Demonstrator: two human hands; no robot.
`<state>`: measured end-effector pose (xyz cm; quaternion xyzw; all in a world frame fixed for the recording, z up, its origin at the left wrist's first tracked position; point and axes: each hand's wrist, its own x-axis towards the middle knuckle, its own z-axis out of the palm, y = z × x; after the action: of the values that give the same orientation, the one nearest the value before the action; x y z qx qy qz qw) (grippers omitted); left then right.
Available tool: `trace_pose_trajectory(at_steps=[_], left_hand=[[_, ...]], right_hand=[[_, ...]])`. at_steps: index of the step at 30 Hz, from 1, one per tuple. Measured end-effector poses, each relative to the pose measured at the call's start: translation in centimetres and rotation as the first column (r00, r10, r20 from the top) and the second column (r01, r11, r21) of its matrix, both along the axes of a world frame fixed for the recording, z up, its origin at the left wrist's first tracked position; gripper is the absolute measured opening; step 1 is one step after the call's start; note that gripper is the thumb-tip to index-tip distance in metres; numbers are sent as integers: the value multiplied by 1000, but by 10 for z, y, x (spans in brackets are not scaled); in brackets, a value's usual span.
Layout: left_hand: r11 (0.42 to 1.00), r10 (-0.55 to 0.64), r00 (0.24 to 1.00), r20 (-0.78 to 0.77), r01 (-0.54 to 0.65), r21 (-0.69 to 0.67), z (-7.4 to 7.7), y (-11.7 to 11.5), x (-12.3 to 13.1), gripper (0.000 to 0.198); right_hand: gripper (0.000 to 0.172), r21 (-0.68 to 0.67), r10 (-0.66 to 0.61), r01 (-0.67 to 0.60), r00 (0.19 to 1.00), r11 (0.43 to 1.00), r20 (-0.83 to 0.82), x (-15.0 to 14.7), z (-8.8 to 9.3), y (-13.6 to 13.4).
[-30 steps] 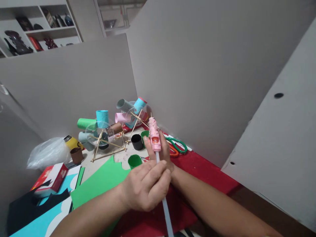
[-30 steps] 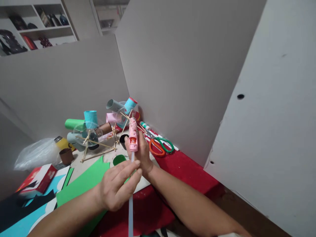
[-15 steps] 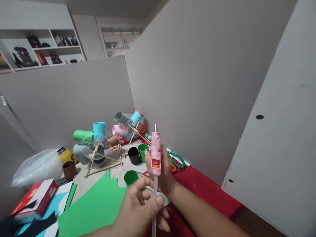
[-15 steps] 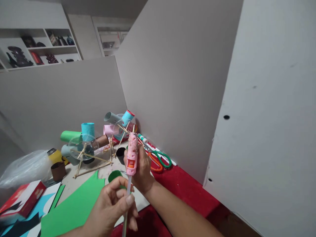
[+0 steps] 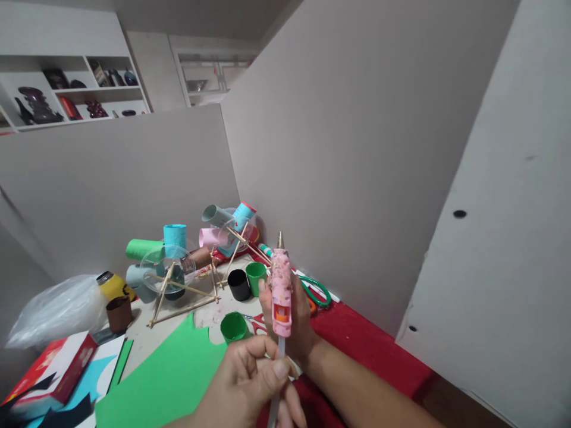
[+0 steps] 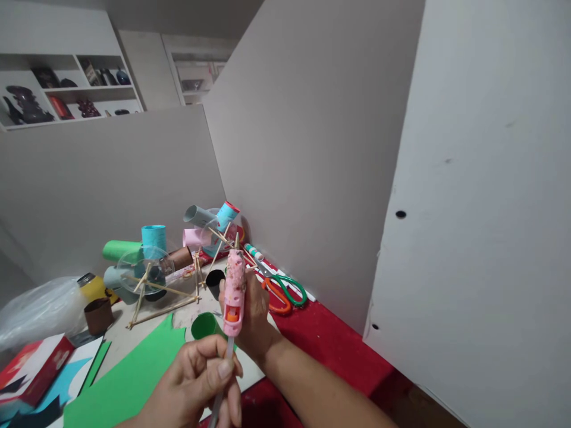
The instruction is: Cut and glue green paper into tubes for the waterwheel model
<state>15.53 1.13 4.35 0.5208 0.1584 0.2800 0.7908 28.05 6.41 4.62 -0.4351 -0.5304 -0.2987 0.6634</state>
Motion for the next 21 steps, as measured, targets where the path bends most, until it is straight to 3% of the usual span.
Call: trace_pose_trajectory(at_steps=[5,8,14,21], left_hand=[[992,-37,995,98,48,-113,-3,2,2,27],[994,3,995,101,8,-111,0,3,4,25],[992,126,992,-20,-126,-31,22,0,6,41],[969,205,944,-260,-233,-81,49,7,11,46]], right_hand=[[13,-17,11,-12,1000,1000,-28,0,-2,4],[3,-32,14,-15,999,999,-39,1,-4,8],[11,-57,56,-57,998,997,-18,4,-23,15],[6,-106,198,-203,979,974,-56,9,-37,22]])
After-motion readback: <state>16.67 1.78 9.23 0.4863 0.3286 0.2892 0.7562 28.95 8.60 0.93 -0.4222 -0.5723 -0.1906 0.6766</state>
